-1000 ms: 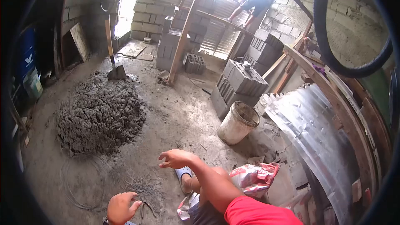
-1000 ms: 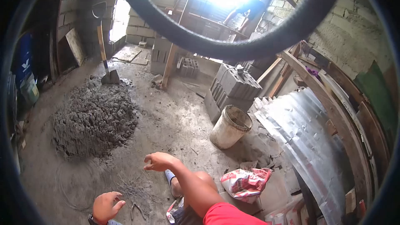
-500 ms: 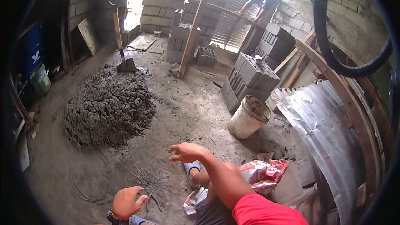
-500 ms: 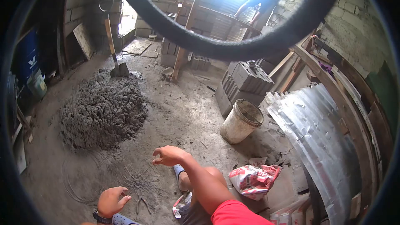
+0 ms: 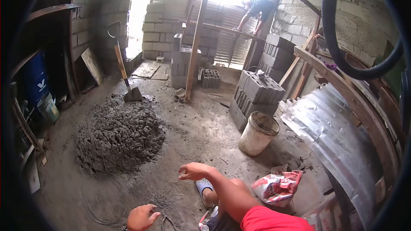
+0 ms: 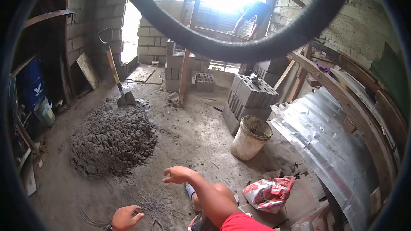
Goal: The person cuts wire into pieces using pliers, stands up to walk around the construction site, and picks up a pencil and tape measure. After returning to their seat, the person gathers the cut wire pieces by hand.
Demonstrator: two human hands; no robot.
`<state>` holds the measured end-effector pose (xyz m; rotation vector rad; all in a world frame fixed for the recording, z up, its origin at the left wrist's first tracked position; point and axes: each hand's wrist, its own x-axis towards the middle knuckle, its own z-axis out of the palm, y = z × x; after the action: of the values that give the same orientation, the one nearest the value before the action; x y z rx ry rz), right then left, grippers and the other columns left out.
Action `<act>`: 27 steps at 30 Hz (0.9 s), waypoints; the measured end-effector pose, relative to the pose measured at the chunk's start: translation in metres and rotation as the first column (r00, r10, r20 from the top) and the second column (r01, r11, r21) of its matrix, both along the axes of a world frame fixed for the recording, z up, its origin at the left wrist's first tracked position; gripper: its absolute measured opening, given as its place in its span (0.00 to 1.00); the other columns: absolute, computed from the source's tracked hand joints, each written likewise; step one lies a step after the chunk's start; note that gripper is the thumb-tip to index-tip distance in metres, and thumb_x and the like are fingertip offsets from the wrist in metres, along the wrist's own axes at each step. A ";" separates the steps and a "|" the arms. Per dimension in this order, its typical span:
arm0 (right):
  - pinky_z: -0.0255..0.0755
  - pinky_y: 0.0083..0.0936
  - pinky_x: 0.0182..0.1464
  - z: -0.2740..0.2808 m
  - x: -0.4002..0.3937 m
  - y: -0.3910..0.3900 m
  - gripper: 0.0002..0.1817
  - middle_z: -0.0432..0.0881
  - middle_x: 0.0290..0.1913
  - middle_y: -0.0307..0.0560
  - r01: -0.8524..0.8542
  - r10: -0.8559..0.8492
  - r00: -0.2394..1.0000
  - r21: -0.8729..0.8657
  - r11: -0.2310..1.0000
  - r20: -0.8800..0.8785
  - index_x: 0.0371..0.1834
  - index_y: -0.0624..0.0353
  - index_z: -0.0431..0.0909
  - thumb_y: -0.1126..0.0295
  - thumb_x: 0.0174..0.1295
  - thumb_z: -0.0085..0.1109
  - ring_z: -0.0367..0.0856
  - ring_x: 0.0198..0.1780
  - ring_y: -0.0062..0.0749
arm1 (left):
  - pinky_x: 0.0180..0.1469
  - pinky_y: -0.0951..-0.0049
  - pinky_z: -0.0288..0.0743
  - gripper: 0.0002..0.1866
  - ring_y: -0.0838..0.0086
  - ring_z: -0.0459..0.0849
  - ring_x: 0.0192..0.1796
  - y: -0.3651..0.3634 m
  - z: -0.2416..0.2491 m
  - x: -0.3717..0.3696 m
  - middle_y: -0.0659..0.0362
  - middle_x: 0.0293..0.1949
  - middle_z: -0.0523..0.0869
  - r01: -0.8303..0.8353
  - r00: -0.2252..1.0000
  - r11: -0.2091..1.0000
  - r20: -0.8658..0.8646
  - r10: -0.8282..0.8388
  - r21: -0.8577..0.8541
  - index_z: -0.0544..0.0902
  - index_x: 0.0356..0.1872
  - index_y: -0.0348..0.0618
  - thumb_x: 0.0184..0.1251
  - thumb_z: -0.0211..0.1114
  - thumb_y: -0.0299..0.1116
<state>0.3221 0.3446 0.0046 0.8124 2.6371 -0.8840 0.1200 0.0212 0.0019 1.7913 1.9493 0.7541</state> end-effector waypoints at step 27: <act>0.80 0.44 0.61 -0.007 0.000 0.002 0.36 0.91 0.57 0.58 -0.058 0.057 0.998 0.047 0.997 0.016 0.73 0.56 0.77 0.38 0.75 0.59 0.88 0.60 0.56 | 0.49 0.59 0.85 0.21 0.58 0.94 0.46 0.011 -0.042 -0.010 0.55 0.40 0.95 -0.008 1.000 0.992 0.015 0.010 -0.122 0.90 0.53 0.46 0.71 0.72 0.51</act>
<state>0.3217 0.3467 -0.0027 0.7475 2.6636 -0.8010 0.1099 0.0318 -0.0403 1.7011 1.9509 0.6352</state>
